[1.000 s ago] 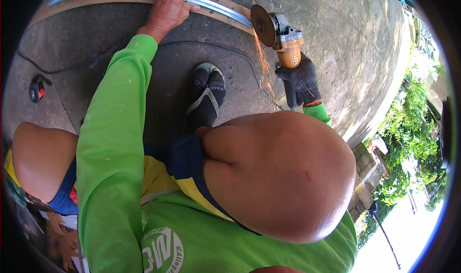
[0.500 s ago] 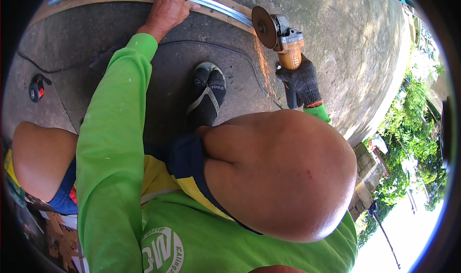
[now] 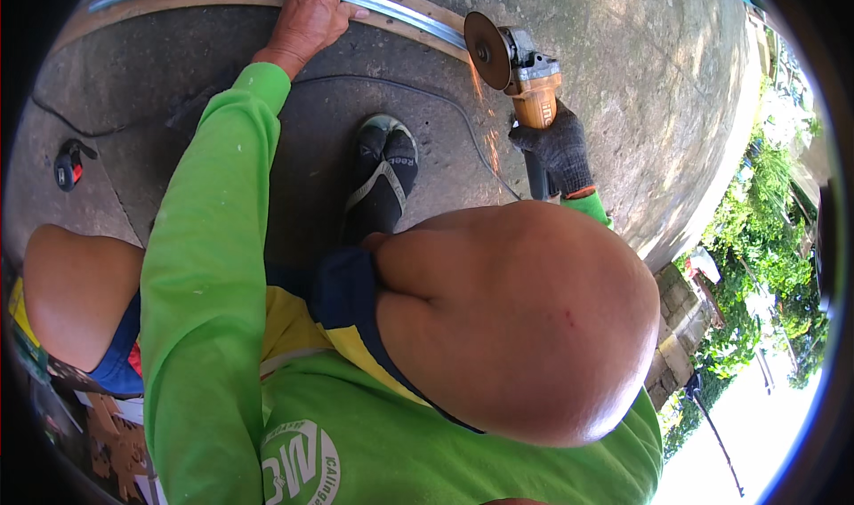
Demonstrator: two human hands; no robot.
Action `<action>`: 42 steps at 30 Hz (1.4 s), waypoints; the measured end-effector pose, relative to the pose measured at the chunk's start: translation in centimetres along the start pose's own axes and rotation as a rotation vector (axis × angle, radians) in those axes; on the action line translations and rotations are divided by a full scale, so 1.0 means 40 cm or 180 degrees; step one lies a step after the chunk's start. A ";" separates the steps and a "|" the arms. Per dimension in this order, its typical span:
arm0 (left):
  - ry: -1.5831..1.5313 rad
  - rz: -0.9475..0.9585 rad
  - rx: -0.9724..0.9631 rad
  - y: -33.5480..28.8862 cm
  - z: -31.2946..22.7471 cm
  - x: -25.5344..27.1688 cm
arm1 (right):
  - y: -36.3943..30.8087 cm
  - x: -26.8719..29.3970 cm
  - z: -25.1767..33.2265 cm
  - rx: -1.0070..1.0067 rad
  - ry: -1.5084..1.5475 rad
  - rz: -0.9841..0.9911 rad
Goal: Cutting metal strips with an angle grinder.
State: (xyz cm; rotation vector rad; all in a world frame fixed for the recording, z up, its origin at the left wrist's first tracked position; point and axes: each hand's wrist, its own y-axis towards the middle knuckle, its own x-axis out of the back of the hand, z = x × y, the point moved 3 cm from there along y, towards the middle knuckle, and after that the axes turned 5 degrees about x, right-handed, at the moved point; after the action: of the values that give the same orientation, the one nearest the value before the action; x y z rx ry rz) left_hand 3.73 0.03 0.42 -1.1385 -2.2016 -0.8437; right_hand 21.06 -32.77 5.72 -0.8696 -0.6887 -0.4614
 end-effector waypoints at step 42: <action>-0.0062 0.0010 -0.0058 -0.006 0.009 0.003 | -0.014 0.001 0.005 -0.0101 -0.0158 0.0022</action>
State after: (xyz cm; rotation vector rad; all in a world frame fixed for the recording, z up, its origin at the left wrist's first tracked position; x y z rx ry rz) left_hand 3.41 0.23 0.19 -1.1630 -2.2116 -0.8564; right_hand 20.66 -32.95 6.14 -0.9156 -0.7255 -0.4468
